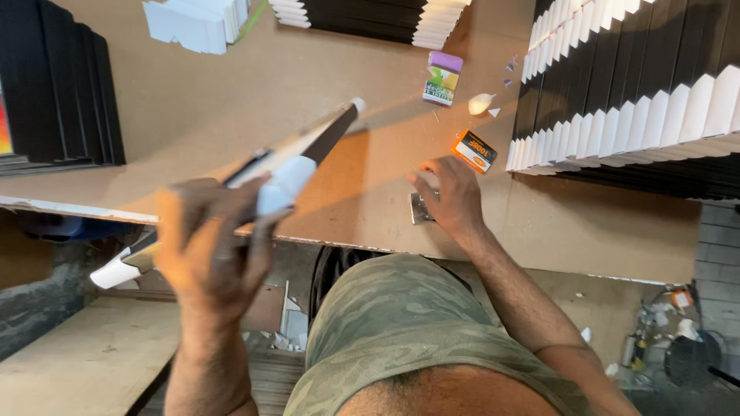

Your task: The person fits white paper corner protectors onto the corners of framed pictures at a workbench. They press each protector over a frame corner by hand, use a hand stapler to secure some, and set finished frames onto stacks around the table, working through several frames one at a time.

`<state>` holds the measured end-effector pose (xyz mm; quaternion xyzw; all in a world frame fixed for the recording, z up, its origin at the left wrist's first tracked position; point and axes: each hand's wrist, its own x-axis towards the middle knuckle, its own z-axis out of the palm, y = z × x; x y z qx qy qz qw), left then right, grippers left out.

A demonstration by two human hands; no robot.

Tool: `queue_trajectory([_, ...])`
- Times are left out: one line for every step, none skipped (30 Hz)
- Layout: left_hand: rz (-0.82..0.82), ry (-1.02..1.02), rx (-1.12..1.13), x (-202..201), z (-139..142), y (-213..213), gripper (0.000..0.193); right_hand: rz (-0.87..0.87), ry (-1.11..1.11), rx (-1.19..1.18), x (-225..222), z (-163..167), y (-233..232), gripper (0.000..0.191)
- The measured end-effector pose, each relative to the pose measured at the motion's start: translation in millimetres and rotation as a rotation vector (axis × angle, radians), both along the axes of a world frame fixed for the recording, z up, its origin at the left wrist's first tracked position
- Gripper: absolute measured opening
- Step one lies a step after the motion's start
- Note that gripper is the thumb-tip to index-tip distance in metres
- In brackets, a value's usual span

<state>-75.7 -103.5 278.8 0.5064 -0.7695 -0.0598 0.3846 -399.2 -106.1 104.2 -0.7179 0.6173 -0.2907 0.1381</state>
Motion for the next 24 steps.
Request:
queue_trajectory([-0.053, -0.05, -0.001, -9, -20, 8, 0.034, 0.045, 0.041, 0.088, -9, -18, 10, 0.038])
queue_trajectory([-0.092, -0.064, 0.06, -20, -44, 13, 0.032, 0.078, 0.111, 0.106, -16, -34, 21, 0.046])
queue_trajectory([-0.131, -0.079, 0.117, -31, -71, 12, 0.03, 0.112, 0.179, 0.122, -22, -48, 31, 0.054])
queue_trajectory([-0.148, -0.052, 0.179, -44, -102, 9, 0.024, 0.145, 0.248, 0.141, -27, -59, 40, 0.063])
queue_trajectory([-0.164, -0.027, 0.243, -56, -133, 5, 0.02, 0.135, 0.289, 0.143, -31, -70, 46, 0.063])
queue_trajectory([-0.186, 0.01, 0.257, -64, -164, 1, 0.02, 0.126, 0.328, 0.145, -35, -78, 51, 0.063])
queue_trajectory([-0.209, 0.046, 0.272, -71, -194, 1, 0.021, 0.118, 0.364, 0.148, -38, -84, 54, 0.062])
queue_trajectory([-0.186, 0.036, 0.271, -76, -221, 1, 0.021, 0.138, 0.382, 0.225, -41, -88, 55, 0.058])
queue_trajectory([-0.171, 0.028, 0.268, -82, -246, 1, 0.021, 0.15, 0.402, 0.301, -44, -92, 54, 0.054])
queue_trajectory([-0.163, 0.023, 0.257, -88, -268, 1, 0.021, 0.153, 0.425, 0.372, -46, -94, 51, 0.05])
queue_trajectory([-0.17, -0.013, 0.242, -92, -284, 1, 0.02, 0.165, 0.448, 0.473, -49, -95, 48, 0.049])
queue_trajectory([-0.171, -0.051, 0.227, -92, -297, 0, 0.019, 0.181, 0.468, 0.573, -49, -96, 43, 0.049])
queue_trajectory([-0.169, -0.088, 0.22, -92, -306, 2, 0.018, 0.201, 0.487, 0.681, -50, -97, 40, 0.048])
queue_trajectory([-0.183, -0.084, 0.263, -91, -311, 4, 0.018, 0.194, 0.467, 0.66, -49, -96, 36, 0.045])
queue_trajectory([-0.194, -0.083, 0.305, -89, -314, 4, 0.019, 0.193, 0.444, 0.637, -46, -96, 33, 0.043])
queue_trajectory([-0.2, -0.084, 0.347, -86, -315, 3, 0.019, 0.196, 0.42, 0.612, -42, -96, 31, 0.041])
queue_trajectory([-0.193, -0.102, 0.309, -83, -313, 2, 0.02, 0.156, 0.399, 0.69, -36, -96, 29, 0.043])
queue_trajectory([-0.185, -0.119, 0.274, -79, -311, 2, 0.021, 0.118, 0.379, 0.769, -28, -95, 27, 0.046])
queue_trajectory([-0.173, -0.138, 0.237, -75, -309, 0, 0.022, 0.081, 0.36, 0.844, -19, -94, 25, 0.051])
queue_trajectory([-0.204, -0.148, 0.26, -71, -310, -1, 0.023, 0.123, 0.334, 0.763, -10, -93, 23, 0.049])
queue_trajectory([-0.239, -0.157, 0.283, -68, -309, -3, 0.023, 0.162, 0.304, 0.684, -1, -92, 21, 0.046])
queue_trajectory([-0.279, -0.165, 0.304, -66, -309, -4, 0.024, 0.196, 0.273, 0.605, 8, -91, 19, 0.044])
queue_trajectory([-0.278, -0.158, 0.315, -64, -309, -5, 0.023, 0.213, 0.289, 0.579, 17, -89, 17, 0.044])
queue_trajectory([-0.275, -0.15, 0.328, -62, -309, -5, 0.023, 0.233, 0.303, 0.554, 25, -88, 14, 0.045])
